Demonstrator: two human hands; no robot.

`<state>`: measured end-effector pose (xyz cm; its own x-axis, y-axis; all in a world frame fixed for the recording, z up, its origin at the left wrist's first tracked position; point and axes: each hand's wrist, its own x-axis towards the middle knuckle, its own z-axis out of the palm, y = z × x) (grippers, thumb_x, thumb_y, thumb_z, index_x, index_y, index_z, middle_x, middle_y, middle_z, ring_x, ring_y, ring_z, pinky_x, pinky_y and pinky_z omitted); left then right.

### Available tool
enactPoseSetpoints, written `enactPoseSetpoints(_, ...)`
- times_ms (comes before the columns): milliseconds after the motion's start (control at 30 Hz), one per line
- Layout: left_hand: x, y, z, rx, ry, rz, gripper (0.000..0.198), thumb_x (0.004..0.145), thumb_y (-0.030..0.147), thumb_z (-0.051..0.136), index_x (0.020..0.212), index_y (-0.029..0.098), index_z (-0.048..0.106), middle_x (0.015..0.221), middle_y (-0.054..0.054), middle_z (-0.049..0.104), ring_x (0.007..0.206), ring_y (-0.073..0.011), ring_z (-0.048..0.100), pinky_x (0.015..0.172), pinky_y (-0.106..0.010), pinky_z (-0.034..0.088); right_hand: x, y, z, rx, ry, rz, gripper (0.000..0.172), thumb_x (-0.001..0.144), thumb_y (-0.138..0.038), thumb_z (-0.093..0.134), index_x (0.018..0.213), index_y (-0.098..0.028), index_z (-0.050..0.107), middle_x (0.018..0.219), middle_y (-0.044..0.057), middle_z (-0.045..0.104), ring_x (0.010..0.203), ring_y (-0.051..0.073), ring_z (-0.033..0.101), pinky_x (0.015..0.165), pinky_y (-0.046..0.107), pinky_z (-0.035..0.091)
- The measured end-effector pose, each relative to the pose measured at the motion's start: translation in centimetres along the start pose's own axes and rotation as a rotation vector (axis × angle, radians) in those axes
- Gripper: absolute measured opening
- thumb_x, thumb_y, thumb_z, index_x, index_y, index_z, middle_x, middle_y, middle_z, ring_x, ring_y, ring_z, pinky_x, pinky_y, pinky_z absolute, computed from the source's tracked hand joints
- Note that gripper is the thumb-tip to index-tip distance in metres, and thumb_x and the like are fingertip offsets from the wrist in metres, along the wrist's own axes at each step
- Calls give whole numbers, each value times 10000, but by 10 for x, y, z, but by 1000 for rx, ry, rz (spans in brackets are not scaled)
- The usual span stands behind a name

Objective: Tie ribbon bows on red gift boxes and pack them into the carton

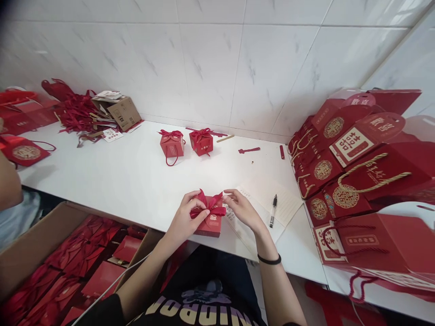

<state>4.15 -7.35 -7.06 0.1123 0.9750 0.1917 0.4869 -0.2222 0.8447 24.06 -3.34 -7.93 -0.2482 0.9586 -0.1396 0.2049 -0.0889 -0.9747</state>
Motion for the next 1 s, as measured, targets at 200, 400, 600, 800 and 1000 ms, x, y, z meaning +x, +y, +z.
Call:
enactPoseSetpoints(200,26,-21,-41,36,65,130,374,740,324,696,1071,225,554,1304,-84,482,1260,-237,442,1068,-431,361,-26,7,16,32,-91,-9,367,802,-520,604,910,-170,583,838,63,649,789,225,633,758,362,495)
enactPoseSetpoints(400,-8,-29,-48,5,346,33,352,867,409,489,1153,203,480,1259,-103,485,1247,-232,432,1078,-477,327,-48,5,65,12,11,41,208,845,-403,511,837,-196,488,711,29,644,723,214,637,691,333,489)
enactPoseSetpoints(600,-50,-37,-36,55,304,-76,518,790,375,595,1239,202,401,1339,-129,383,1290,-273,363,1070,-517,321,-65,-13,84,-220,-298,-92,163,883,-280,553,749,-186,559,693,-10,614,606,146,571,533,235,412)
enactPoseSetpoints(800,-39,-45,-52,-113,118,-51,332,851,306,534,1176,253,498,1247,-66,486,1234,-213,442,1076,-419,343,-65,-35,79,-442,-105,-746,115,919,-269,568,958,-163,585,952,82,623,898,210,579,766,331,472)
enactPoseSetpoints(1000,-17,-43,-62,-298,-63,-35,323,814,328,551,1117,217,557,1266,-79,511,1238,-238,451,1062,-385,362,-39,-30,104,-816,-3,-992,286,968,-151,431,1248,-119,478,1195,136,577,1155,242,488,973,455,334)
